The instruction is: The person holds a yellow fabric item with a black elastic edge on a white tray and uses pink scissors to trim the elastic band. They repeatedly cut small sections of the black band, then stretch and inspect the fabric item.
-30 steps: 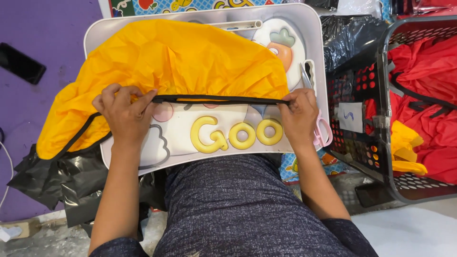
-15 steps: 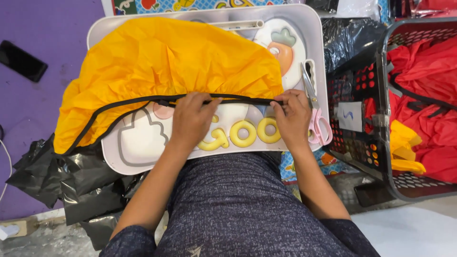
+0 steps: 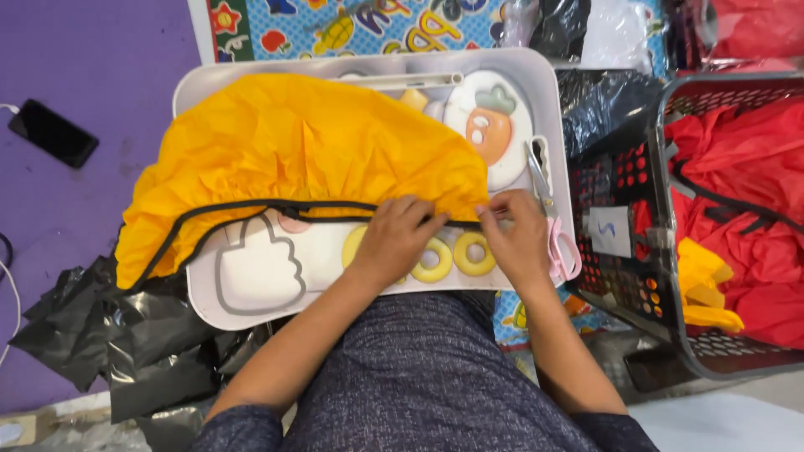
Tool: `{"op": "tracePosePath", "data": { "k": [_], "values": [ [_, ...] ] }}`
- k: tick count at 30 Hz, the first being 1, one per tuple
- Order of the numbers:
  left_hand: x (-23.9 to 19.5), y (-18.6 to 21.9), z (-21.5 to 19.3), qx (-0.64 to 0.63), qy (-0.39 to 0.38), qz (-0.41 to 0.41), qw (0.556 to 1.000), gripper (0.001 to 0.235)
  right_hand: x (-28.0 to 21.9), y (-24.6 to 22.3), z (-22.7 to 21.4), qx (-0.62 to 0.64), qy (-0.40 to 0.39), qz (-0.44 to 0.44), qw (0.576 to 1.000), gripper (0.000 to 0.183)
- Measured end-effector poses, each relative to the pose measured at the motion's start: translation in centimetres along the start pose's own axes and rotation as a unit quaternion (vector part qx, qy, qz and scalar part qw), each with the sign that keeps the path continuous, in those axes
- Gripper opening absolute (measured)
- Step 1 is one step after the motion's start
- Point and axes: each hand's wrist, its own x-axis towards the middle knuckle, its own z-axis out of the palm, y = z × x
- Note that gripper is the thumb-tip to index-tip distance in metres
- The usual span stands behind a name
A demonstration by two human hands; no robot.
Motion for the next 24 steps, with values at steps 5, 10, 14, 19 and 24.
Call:
{"op": "tracePosePath", "data": {
  "k": [5,10,14,19,24],
  "values": [
    [-0.3,0.0,-0.2,-0.006,0.0,-0.005,1.0,0.014,6.4,-1.3,0.6,-0.079,-0.034,0.116,0.99,0.041],
    [-0.2,0.3,-0.8,-0.01,-0.025,-0.025,0.999,0.015,10.5,3.4,4.2,-0.062,-0.131,0.157,0.977,0.021],
    [-0.2,0.1,-0.8,-0.008,-0.045,-0.031,0.998,0.019,11.9,5.4,5.4,0.045,-0.032,0.137,0.989,0.015],
    [0.1,0.1,-1.1,0.003,-0.022,-0.024,0.999,0.021,10.2,0.8,3.9,0.04,-0.022,0.136,0.99,0.023],
    [0.5,0.6,-1.7,0.006,0.024,-0.012,1.0,0.02,4.6,-1.7,2.6,-0.216,0.051,-0.235,0.946,0.041]
  ]
}}
